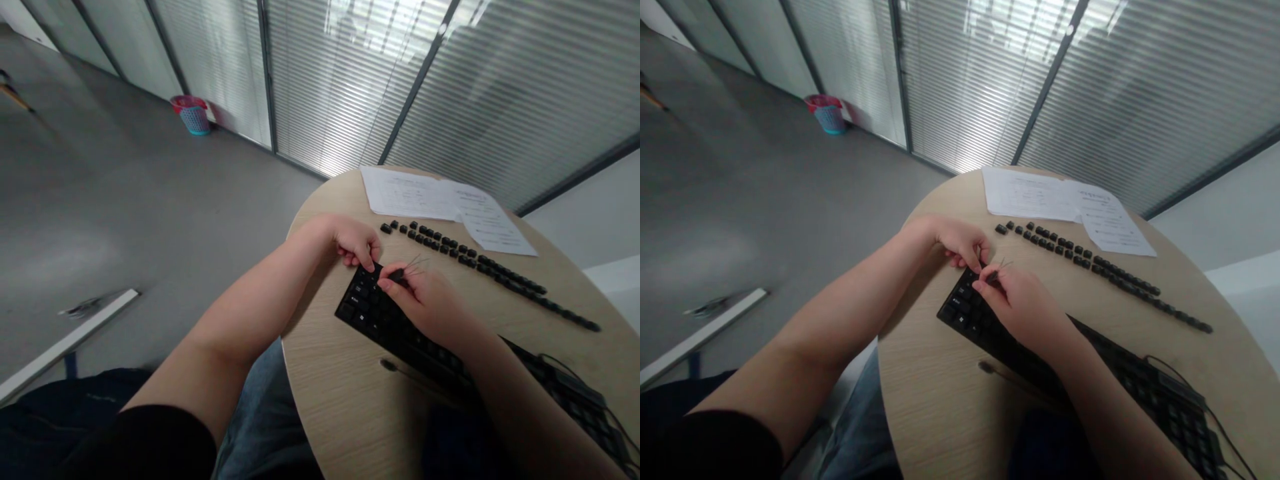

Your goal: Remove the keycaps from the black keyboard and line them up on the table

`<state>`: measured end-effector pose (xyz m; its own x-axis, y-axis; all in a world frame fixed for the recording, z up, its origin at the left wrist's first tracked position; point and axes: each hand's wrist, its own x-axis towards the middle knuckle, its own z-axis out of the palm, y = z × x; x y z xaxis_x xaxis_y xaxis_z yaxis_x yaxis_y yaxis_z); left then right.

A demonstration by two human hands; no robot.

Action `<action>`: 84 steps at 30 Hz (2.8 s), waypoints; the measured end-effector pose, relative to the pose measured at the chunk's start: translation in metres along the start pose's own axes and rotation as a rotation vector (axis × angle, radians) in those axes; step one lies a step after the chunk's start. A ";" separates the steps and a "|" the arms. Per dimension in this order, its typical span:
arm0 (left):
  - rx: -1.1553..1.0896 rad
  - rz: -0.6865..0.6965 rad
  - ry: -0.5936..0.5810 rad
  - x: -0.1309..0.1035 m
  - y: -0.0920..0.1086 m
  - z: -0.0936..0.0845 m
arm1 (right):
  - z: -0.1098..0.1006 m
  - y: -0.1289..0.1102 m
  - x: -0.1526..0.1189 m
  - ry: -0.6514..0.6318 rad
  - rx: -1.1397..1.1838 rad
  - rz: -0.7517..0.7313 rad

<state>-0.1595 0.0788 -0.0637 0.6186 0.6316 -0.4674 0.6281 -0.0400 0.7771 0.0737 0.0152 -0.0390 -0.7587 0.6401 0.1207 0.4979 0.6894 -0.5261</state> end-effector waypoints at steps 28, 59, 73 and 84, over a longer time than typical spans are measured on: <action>-0.006 -0.036 0.031 -0.002 0.001 0.001 | 0.015 0.010 -0.002 0.185 -0.050 -0.105; -0.022 -0.106 0.045 0.002 0.005 0.002 | 0.024 0.015 -0.003 0.272 -0.090 -0.173; -0.010 -0.095 0.016 0.004 0.003 0.002 | 0.022 0.019 -0.001 0.234 0.022 -0.072; -0.015 -0.075 0.013 0.006 -0.001 0.001 | 0.020 0.012 0.005 0.130 0.020 -0.042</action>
<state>-0.1556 0.0821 -0.0674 0.5635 0.6425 -0.5194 0.6656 0.0194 0.7461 0.0674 0.0196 -0.0618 -0.7172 0.6504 0.2501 0.4578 0.7104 -0.5345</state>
